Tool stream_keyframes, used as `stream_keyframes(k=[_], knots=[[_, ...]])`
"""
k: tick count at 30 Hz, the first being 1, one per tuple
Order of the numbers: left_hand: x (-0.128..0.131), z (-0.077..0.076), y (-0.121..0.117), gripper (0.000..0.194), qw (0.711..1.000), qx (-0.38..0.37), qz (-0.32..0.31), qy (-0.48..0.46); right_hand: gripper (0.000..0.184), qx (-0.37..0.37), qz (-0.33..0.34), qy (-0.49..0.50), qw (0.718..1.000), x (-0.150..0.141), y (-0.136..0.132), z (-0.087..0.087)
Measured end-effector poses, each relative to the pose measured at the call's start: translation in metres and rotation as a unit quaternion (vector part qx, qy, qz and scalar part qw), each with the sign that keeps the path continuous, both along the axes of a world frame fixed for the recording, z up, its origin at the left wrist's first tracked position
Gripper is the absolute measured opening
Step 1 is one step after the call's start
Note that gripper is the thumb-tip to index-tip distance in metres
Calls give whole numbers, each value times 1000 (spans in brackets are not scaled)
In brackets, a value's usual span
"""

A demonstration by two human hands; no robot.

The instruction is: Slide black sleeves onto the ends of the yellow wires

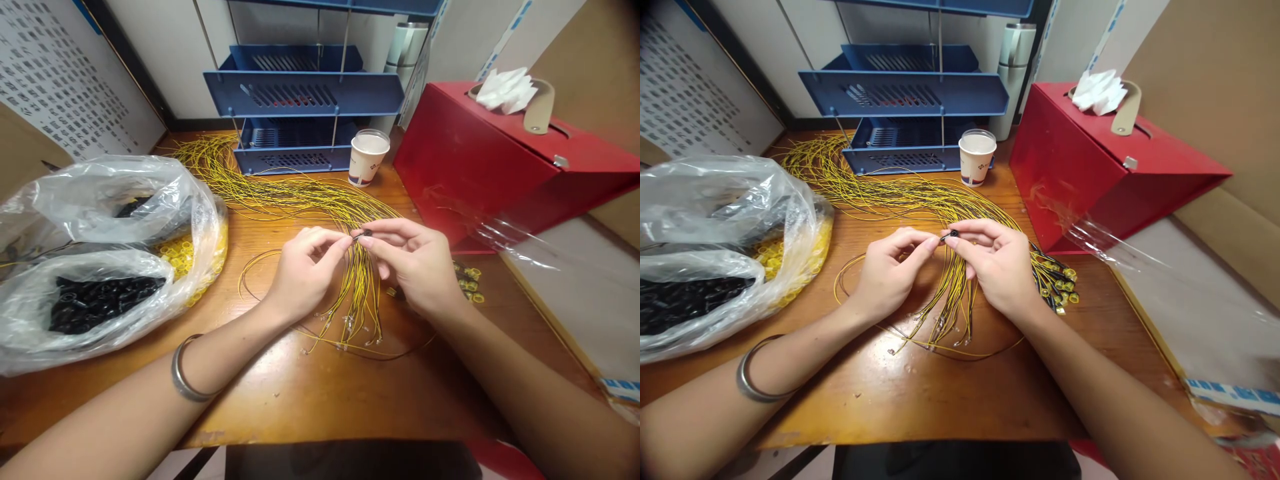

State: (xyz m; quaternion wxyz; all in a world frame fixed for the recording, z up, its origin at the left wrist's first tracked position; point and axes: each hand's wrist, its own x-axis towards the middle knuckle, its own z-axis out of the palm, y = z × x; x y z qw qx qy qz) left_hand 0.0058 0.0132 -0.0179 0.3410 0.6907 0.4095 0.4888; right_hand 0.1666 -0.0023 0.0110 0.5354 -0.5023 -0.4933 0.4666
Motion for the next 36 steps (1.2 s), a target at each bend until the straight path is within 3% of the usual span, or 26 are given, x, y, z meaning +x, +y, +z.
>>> stream_keyframes(k=[8,16,25,31,36], knots=[[0,2,-1,17,1000,13,8,16,27,10,3,-14,1000,1,0,0],[1,0,-1,21,998,-57,0,-29,24,18,6,-3,1000,0,0,-3],[1,3,-3,17,998,-63,-27,-17,25,11,-5,-2,1000,-1,0,-1],[0,0,-2,14,999,-40,10,1,20,39,-31,-11,999,3,3,-7],[0,-1,0,12,999,-26,30,-1,27,12,33,36,999,5,6,-14]])
